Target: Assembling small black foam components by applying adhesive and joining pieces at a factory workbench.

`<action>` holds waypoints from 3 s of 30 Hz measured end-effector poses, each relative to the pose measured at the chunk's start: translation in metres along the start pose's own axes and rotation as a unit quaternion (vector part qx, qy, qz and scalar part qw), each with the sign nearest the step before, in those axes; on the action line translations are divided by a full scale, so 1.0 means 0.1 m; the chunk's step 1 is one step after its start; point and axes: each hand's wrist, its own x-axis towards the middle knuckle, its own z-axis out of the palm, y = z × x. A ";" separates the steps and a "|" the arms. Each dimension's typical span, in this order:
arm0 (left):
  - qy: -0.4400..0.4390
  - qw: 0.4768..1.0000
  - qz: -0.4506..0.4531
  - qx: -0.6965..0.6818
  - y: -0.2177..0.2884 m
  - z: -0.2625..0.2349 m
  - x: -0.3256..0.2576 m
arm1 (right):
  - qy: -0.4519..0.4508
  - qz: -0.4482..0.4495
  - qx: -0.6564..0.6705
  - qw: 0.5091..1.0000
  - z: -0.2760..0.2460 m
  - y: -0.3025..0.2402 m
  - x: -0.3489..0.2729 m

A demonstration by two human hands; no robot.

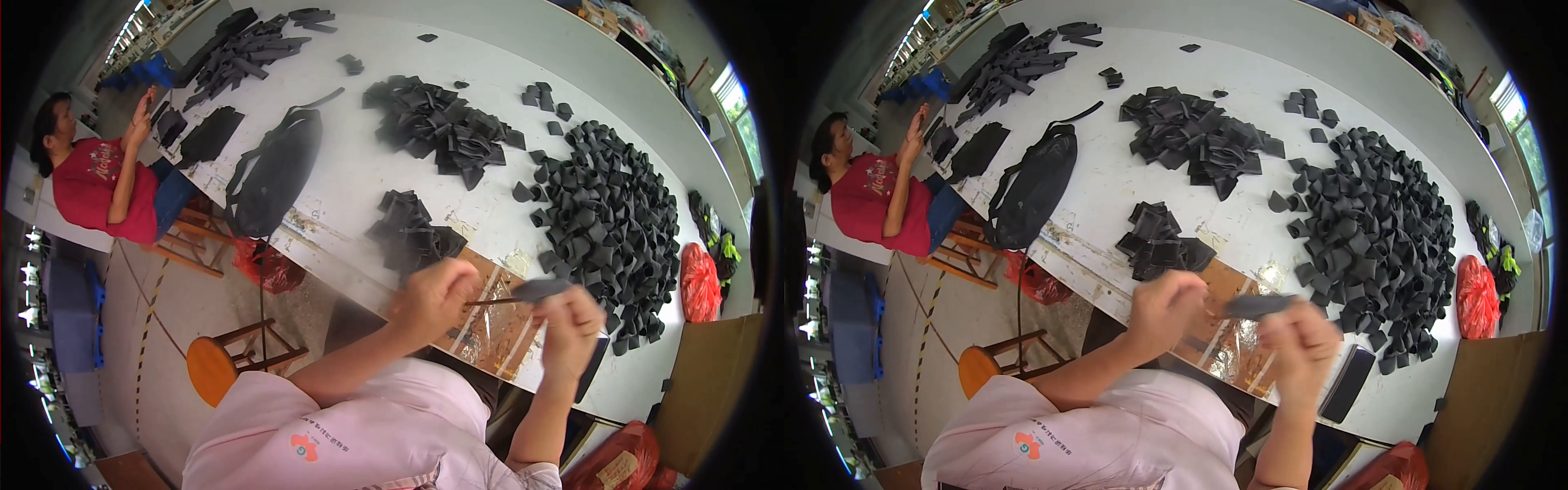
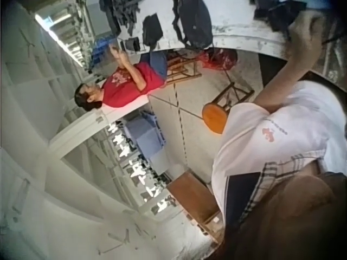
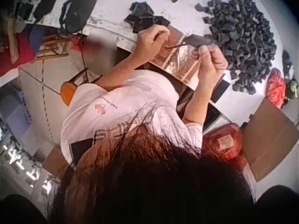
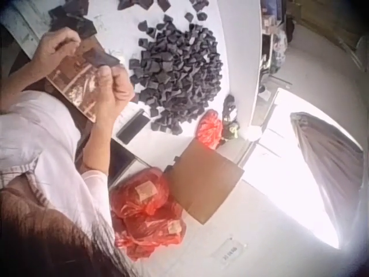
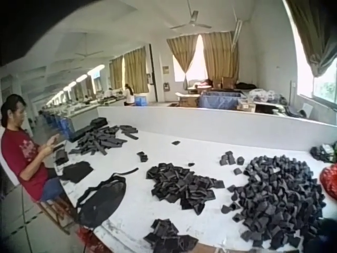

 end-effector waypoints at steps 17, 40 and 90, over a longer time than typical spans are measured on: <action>0.108 0.970 -0.012 0.219 -0.83 -0.46 0.31 | -0.136 0.195 -0.085 0.968 0.41 0.39 -0.48; -0.128 0.798 -0.463 -0.363 -0.40 -0.55 -0.07 | 0.012 0.337 0.299 0.893 0.83 0.71 -0.32; -0.190 0.440 -0.379 -0.791 0.43 -0.12 0.23 | -0.105 0.182 0.236 0.949 0.20 -0.05 0.09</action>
